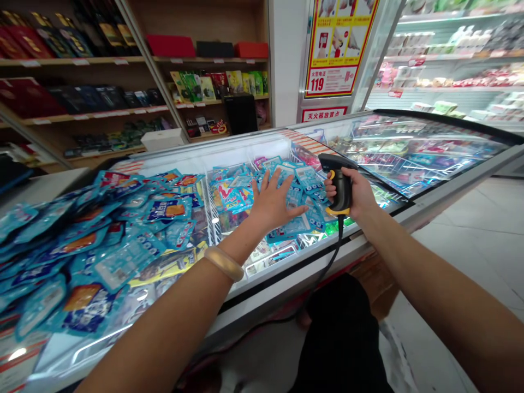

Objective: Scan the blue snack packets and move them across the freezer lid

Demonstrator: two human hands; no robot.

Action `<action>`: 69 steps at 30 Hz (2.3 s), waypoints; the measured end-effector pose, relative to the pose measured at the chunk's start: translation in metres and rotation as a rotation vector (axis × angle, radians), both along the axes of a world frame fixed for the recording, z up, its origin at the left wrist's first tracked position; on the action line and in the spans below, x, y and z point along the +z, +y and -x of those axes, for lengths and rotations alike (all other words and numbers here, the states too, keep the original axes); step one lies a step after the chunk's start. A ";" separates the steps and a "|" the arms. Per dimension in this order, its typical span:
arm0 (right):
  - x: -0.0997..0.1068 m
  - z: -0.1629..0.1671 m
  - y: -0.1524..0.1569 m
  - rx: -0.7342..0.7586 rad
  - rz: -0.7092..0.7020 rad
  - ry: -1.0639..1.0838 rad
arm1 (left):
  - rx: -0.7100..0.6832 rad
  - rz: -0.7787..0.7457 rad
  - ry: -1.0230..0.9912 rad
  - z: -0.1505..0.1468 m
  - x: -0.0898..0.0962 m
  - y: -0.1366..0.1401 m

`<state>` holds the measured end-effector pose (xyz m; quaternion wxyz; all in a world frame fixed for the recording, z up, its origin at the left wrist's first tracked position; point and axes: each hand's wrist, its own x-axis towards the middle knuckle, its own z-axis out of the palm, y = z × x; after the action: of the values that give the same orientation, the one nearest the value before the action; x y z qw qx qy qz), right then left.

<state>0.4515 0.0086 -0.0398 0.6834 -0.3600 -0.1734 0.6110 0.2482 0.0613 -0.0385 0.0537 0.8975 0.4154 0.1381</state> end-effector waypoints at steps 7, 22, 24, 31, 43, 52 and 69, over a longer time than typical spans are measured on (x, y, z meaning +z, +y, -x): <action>0.012 0.009 0.002 0.032 -0.068 -0.088 | 0.071 -0.044 -0.112 0.059 0.003 0.001; 0.016 0.166 0.036 0.491 -0.037 -0.144 | 0.396 -0.094 0.142 0.207 0.012 0.033; 0.011 0.178 0.036 0.544 0.006 -0.147 | 0.401 -0.072 0.182 0.208 0.007 0.033; -0.003 0.182 0.029 0.635 0.044 -0.134 | 0.401 -0.081 0.169 0.209 0.006 0.024; 0.002 0.176 0.022 0.628 -0.037 -0.163 | 0.557 0.029 -0.336 0.194 0.022 0.010; 0.002 0.176 0.022 0.617 -0.027 -0.165 | 0.476 0.117 -0.369 0.189 0.013 0.010; -0.002 0.177 0.024 0.642 -0.050 -0.184 | 0.458 0.124 -0.334 0.186 0.012 0.008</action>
<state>0.2743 0.0323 -0.0417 0.4460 -0.3238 -0.3538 0.7557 0.0621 0.0691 -0.0260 0.1435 0.7401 0.6003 0.2669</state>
